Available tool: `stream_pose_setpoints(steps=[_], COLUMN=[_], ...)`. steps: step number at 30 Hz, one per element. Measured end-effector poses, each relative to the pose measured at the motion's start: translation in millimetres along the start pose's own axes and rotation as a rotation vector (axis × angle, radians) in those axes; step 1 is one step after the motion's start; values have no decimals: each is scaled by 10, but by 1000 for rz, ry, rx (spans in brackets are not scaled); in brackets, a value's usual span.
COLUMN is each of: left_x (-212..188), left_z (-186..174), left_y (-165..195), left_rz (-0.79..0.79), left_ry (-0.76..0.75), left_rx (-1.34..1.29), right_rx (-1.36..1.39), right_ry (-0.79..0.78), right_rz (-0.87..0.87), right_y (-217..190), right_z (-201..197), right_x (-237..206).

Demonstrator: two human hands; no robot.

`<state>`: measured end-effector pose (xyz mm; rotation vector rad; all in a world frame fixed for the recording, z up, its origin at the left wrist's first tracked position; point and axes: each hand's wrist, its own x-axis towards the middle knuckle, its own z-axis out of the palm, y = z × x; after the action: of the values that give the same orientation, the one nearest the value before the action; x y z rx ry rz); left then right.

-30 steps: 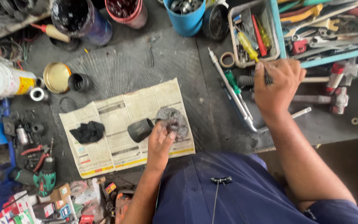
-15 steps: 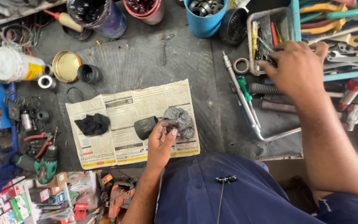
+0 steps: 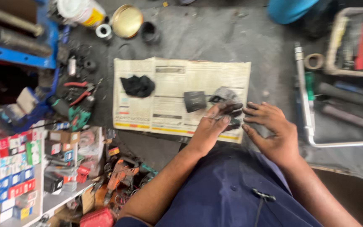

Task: The person spreads a newspaper sheet over the workbench, then holds a black cylindrical metal part and uses a small hand tool to scrape debris from its inside and edges, letting the scrapings fall onto the newspaper. They occasionally wipe the part and the area with a cloth while continuing to scrape.

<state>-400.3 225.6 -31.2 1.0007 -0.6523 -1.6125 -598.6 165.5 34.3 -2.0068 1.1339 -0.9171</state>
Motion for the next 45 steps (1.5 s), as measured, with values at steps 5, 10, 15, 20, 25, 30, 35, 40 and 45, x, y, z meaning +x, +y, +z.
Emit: stream_pose_setpoints(steps=[5, 10, 15, 20, 25, 30, 35, 40, 45], left_x=[-255, -633, -851, -910, -927, -711, -614, -470, -382], left_z=[-424, -1017, -1726, -2314, -2560, -2458, -2092, -1755, -1570], left_y=[96, 426, 825, 1050, 1255, 1503, 1718, 1787, 1745], left_rz=[-252, -257, -336, -230, -80, -13, 229, 328, 452], left_ry=[67, -185, -181, -199, -202, -179, -298, -283, -207], left_rx=[-90, -103, 88, 201, 364, 537, 769, 1085, 1304], right_rx=[-19, -104, -457, -616, -157, 824, 873, 1523, 1555], right_ry=[-72, -206, -325, -316, -63, 35, 33, -60, -28], right_rz=[-38, -9, -129, -8, 362, 336, 495, 412, 472], right_y=[-183, -370, -540, -633, -678, -470, -198, -30, -122], right_z=[530, 1058, 1592, 1855, 1908, 2014, 2091, 2046, 2000], right_x=[30, 281, 564, 621, 292, -47, -131, 98, 262])
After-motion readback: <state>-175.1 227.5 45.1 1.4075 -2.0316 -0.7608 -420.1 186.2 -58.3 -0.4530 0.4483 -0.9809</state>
